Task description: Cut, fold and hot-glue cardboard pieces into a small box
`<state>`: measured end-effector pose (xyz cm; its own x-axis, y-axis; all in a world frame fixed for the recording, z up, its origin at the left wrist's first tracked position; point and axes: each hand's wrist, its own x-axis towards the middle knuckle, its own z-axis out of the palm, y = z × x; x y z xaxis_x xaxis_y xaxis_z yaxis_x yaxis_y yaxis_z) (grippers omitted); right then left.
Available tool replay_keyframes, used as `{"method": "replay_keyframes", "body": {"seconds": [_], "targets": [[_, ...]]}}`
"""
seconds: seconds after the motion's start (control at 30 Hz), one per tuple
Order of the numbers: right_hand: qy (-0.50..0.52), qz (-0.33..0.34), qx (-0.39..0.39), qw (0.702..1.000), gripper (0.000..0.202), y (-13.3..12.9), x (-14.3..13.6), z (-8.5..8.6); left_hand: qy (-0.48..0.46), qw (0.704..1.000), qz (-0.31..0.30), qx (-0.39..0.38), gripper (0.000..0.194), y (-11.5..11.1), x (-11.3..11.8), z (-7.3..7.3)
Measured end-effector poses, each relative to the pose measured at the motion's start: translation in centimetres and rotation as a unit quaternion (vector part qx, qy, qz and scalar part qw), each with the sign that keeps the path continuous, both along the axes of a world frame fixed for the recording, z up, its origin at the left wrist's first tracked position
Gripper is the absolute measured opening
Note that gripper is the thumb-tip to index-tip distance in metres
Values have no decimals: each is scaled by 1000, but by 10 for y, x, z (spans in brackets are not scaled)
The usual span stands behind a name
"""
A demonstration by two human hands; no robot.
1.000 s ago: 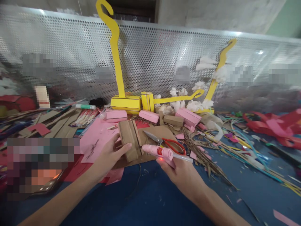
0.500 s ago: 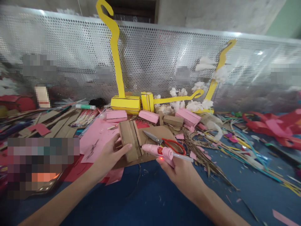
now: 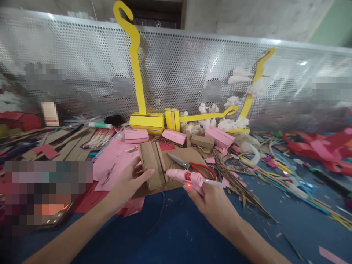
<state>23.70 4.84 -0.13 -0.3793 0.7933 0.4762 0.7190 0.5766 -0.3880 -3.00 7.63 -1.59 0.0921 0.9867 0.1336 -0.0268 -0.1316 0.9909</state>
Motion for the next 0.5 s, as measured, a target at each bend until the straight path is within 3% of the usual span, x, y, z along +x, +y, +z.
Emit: {"method": "replay_keyframes", "body": {"seconds": [0.2,0.5], "targets": [[1,44,-65,997,34,1,-3,8,19,1000,-2,19,51,2,-1,-3],[4,29,-48,998,36,-1,-7,10,26,1000,-3,17,51,0,0,0]]}}
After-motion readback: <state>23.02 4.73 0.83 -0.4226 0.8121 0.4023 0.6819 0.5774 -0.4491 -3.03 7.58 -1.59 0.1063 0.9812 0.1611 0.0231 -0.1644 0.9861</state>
